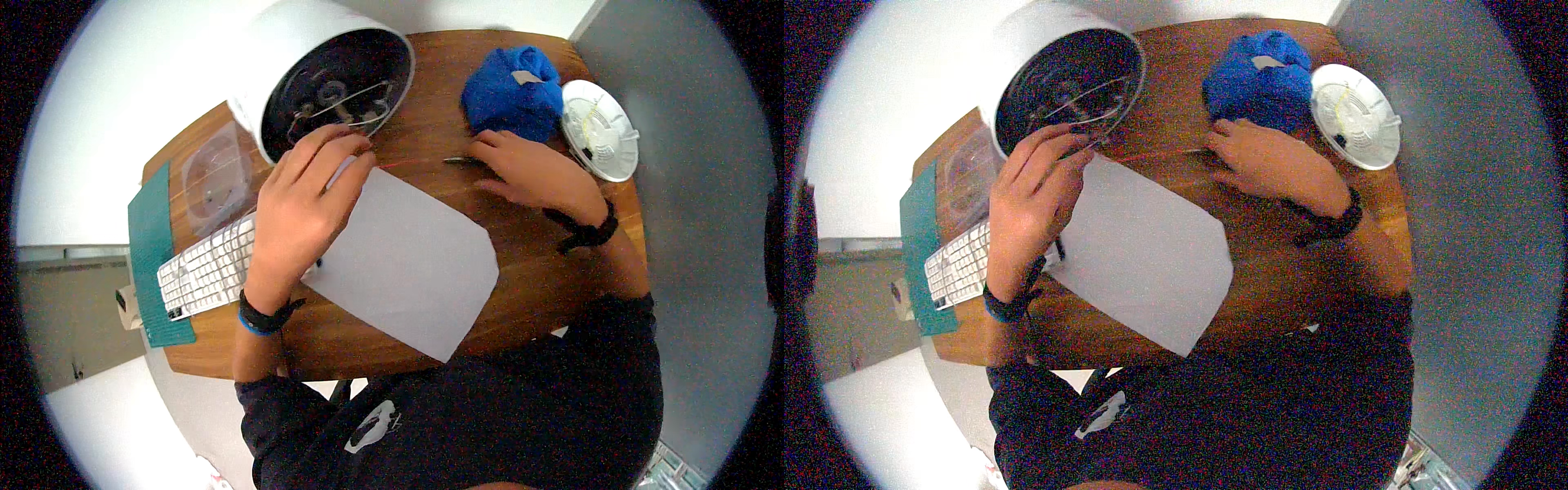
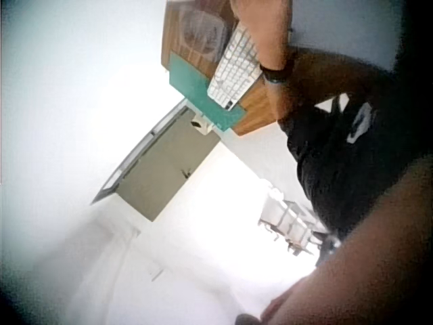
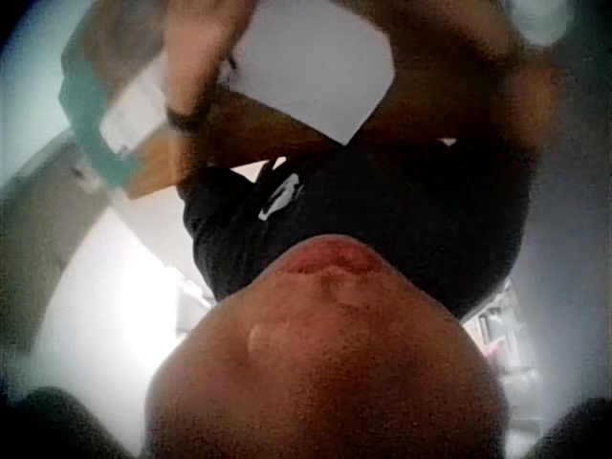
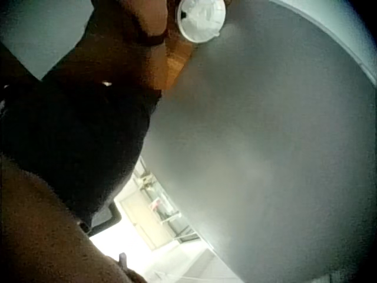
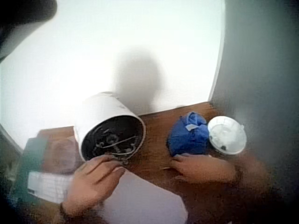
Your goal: The person repairs a white dome-shaped electronic device by connecting internal wires and tightening screws with a screwdriver. They then reassemble the device by fitting the cover back on and wipe the exterior with a blue cloth.
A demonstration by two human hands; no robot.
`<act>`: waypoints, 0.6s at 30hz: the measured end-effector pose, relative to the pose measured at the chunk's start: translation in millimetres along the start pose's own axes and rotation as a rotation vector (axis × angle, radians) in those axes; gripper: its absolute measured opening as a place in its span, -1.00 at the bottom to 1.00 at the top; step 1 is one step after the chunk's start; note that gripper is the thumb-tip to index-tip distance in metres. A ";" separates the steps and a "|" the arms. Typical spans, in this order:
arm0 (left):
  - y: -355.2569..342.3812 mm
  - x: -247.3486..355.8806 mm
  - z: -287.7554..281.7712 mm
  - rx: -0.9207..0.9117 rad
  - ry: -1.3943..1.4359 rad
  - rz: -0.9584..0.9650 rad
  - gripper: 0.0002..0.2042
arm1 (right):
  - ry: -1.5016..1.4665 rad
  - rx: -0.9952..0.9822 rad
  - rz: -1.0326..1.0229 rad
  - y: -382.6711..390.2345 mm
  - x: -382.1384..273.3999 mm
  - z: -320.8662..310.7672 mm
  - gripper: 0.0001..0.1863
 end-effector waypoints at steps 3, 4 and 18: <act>0.0 -9.5 31.6 -0.159 -0.062 -0.013 -0.62 | -0.017 0.029 -0.029 8.1 4.5 5.0 -0.58; 1.0 -12.8 39.6 -0.202 -0.089 -0.017 -0.62 | -0.024 0.039 -0.040 11.6 5.7 4.2 -0.59; 5.8 -28.0 67.4 -0.331 -0.021 -0.038 -0.89 | 0.255 0.739 0.650 125.5 166.5 -88.0 -0.64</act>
Point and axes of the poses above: each hand's wrist, its own y-axis away from the middle knuckle, its own z-axis out of the palm, x = y × z, the point moved 10 cm from there along -y, towards the middle knuckle
